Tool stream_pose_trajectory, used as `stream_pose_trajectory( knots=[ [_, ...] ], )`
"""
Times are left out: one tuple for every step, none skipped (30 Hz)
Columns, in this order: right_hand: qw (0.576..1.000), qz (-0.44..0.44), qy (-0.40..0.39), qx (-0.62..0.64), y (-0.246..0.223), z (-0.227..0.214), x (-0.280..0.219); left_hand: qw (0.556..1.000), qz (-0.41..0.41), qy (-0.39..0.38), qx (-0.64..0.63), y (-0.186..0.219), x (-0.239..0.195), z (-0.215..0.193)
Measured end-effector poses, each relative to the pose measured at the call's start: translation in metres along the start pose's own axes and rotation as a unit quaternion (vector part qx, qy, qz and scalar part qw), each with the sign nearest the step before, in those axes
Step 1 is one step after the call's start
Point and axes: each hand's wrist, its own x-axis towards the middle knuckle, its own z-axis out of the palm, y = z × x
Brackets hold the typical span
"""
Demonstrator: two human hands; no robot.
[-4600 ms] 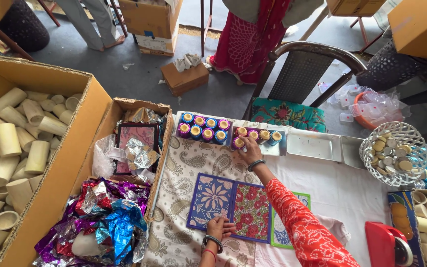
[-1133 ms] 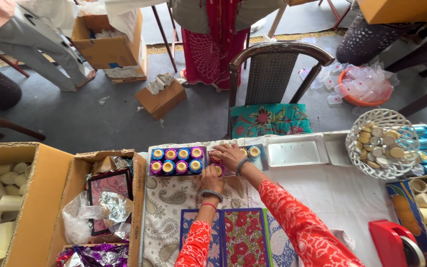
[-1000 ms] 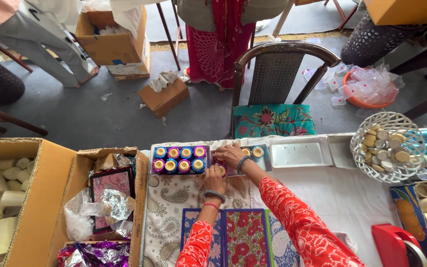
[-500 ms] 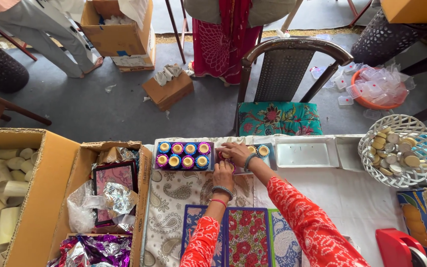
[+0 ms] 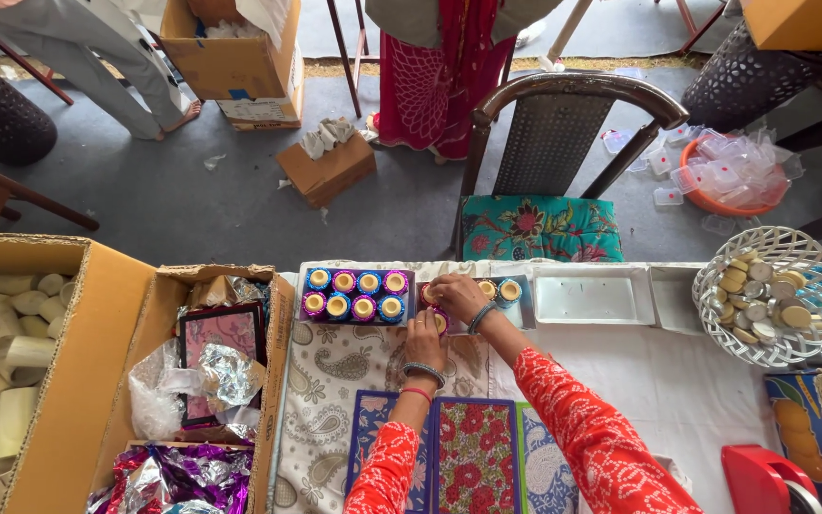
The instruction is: The person arranges small candles in a tray, then picks up a candle and wraps it in a piece of shiny foil. They fold the foil around the candle to create a decorative package and place it on the table.
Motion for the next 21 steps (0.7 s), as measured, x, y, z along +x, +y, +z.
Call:
stream_pose_trajectory(
  knots=[
    [1.000, 0.001, -0.001, -0.001, -0.001, 0.001, -0.002, 1.000, 0.000, 0.000, -0.001, 0.001, -0.001, 0.000],
    [1.000, 0.009, 0.010, 0.014, -0.002, 0.001, -0.004, 1.000, 0.003, 0.005, -0.003, 0.002, -0.001, -0.001],
    [0.999, 0.018, 0.021, 0.030, -0.003, 0.002, -0.006, 1.000, 0.005, 0.010, -0.005, 0.003, -0.002, -0.001],
    [0.999, 0.019, 0.020, 0.029, -0.001, 0.004, -0.005, 1.000, 0.005, 0.010, -0.006, 0.004, 0.000, -0.001],
    [1.000, 0.016, 0.021, 0.015, 0.001, 0.006, -0.004, 1.000, 0.003, 0.017, -0.006, 0.005, 0.000, 0.000],
    [1.000, 0.017, 0.022, 0.002, 0.001, 0.009, -0.007, 1.000, 0.001, 0.022, -0.006, 0.007, -0.001, 0.000],
    [1.000, 0.019, 0.021, 0.002, -0.002, 0.011, -0.011, 1.000, 0.001, 0.019, -0.007, 0.003, -0.006, 0.009],
    [1.000, 0.021, 0.013, -0.019, -0.003, 0.011, -0.009, 0.999, 0.011, 0.032, 0.009, -0.002, -0.004, 0.017],
    [0.999, 0.022, 0.004, -0.040, -0.004, 0.010, -0.007, 0.998, 0.022, 0.045, 0.024, -0.006, -0.003, 0.024],
    [0.999, 0.021, 0.008, -0.042, -0.002, 0.010, -0.008, 0.998, 0.024, 0.048, 0.025, -0.005, -0.002, 0.023],
    [0.999, 0.030, 0.009, -0.024, -0.001, 0.010, -0.008, 0.999, 0.019, 0.043, 0.007, -0.005, -0.001, 0.021],
    [0.999, 0.038, 0.009, -0.005, 0.000, 0.012, -0.008, 0.999, 0.012, 0.037, -0.010, -0.006, -0.001, 0.019],
    [0.999, 0.037, 0.013, -0.006, -0.005, 0.005, -0.009, 0.999, 0.014, 0.039, -0.008, -0.007, 0.002, 0.017],
    [0.997, 0.047, 0.051, 0.022, -0.011, -0.001, -0.013, 0.999, 0.003, 0.037, -0.024, -0.009, 0.002, 0.015],
    [0.993, 0.057, 0.089, 0.050, -0.017, -0.006, -0.016, 0.999, -0.009, 0.034, -0.040, -0.011, 0.002, 0.013],
    [0.993, 0.058, 0.089, 0.049, -0.016, 0.000, -0.024, 0.999, -0.009, 0.034, -0.041, -0.015, 0.003, 0.016],
    [0.983, 0.128, 0.109, 0.078, -0.014, 0.006, -0.032, 0.998, -0.013, 0.035, -0.050, -0.020, 0.005, 0.020],
    [0.966, 0.198, 0.127, 0.106, -0.013, 0.012, -0.042, 0.997, -0.017, 0.034, -0.060, -0.025, 0.006, 0.024],
    [0.966, 0.199, 0.126, 0.105, -0.022, 0.012, -0.051, 0.997, -0.017, 0.034, -0.062, -0.023, 0.005, 0.020],
    [0.957, 0.239, 0.104, 0.128, -0.031, 0.013, -0.057, 0.996, -0.014, 0.036, -0.074, -0.023, 0.006, 0.017],
    [0.945, 0.278, 0.081, 0.151, -0.039, 0.014, -0.064, 0.995, -0.010, 0.039, -0.087, -0.022, 0.007, 0.013]
  ],
)
